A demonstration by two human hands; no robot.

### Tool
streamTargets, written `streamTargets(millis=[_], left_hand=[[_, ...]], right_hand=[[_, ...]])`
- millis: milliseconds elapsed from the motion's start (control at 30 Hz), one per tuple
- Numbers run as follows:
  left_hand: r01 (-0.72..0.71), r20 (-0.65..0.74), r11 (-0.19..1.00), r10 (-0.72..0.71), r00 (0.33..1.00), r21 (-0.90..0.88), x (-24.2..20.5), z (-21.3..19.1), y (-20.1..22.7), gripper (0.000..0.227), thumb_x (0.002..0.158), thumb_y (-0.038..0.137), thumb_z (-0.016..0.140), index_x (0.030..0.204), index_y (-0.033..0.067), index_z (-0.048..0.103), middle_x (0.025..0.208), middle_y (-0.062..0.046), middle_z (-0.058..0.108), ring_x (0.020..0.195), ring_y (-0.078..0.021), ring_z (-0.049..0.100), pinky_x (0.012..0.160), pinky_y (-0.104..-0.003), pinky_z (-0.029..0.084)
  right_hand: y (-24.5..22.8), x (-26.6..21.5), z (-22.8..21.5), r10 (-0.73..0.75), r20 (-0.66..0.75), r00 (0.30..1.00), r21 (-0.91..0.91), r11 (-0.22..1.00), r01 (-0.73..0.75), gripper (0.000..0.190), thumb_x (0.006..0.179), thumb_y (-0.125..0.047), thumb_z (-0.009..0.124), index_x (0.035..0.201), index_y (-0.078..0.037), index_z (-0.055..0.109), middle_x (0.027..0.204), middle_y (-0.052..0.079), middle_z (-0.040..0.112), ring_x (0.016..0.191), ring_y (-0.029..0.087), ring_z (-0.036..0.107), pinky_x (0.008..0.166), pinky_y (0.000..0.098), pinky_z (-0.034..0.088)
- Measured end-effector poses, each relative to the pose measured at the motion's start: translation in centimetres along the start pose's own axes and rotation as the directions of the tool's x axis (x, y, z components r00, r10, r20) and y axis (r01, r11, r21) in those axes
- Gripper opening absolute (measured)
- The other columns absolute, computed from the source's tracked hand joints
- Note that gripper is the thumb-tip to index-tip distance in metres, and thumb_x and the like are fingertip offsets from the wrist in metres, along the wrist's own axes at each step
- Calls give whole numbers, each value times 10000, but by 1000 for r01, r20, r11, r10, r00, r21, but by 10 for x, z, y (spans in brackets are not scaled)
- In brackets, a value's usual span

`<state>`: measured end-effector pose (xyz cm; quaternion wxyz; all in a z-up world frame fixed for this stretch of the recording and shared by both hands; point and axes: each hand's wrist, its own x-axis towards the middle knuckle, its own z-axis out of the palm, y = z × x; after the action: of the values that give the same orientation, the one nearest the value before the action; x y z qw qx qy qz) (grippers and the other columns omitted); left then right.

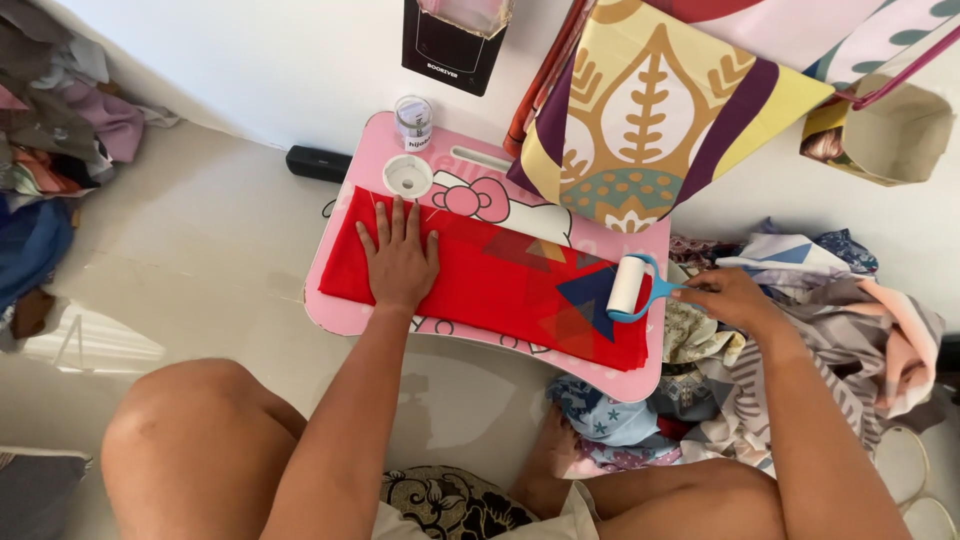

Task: Using a lint roller to clean a red cloth on a small table, including folding and unfolding the cloth to reach all surfaces.

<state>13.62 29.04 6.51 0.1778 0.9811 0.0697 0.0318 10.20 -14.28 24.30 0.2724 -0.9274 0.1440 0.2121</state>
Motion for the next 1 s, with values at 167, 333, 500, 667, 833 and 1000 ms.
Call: streamTargets(millis=[167,333,500,667,833,1000], left_hand=[[-26,-21,999,25,999,-35,2,15,-9,609,1110,506,265,1605,171,381,1713,-111,248,1600,-324,104,1246,-627,-36],[8,-113,998,-15,994,-59,-6,10,-21,603,1119,504,265,1592,159,411,1707,-128,261,1597,-347,97,1232,-639,-57],[53,-172,994,-35,985,101,-14,22,-46,638,1109,535,266,1599,153,413,1692,-149,307,1579,-378,193,1220,-676,54],[77,-98,993,-69,993,90,-12,19,-47,666,1091,588,206,1609,204,376,1718,-102,243,1594,-350,144,1227,-667,15],[34,-52,999,-35,998,-18,-17,-11,-41,733,1043,569,241,1590,90,334,1699,-145,195,1568,-384,96,1198,-677,51],[27,-241,987,-64,969,-156,-11,-20,-20,799,1033,589,338,1579,6,346,1691,-198,184,1558,-429,8,1161,-729,-59]], right_hand=[[-11,15,33,-203,-41,978,-122,973,196,382,847,-358,814,1074,-50,821,1010,203,781,993,385,714,823,491,556],[-46,3,79,-395,42,918,-140,907,397,334,809,-418,824,1000,-144,837,966,121,807,942,320,743,820,414,544],[-4,16,75,-342,170,924,-209,904,373,314,794,-394,801,981,-144,833,838,161,781,783,317,731,733,425,546],[62,17,29,-152,156,976,-78,983,165,374,795,-351,842,990,-31,844,848,187,787,783,312,736,701,384,560],[49,-13,6,39,133,990,-207,978,-11,364,787,-401,824,917,-65,878,906,79,730,764,226,653,642,354,495],[2,-43,-2,60,-21,998,1,998,-60,321,904,-365,754,1011,-88,875,775,110,711,655,247,582,614,386,453]])
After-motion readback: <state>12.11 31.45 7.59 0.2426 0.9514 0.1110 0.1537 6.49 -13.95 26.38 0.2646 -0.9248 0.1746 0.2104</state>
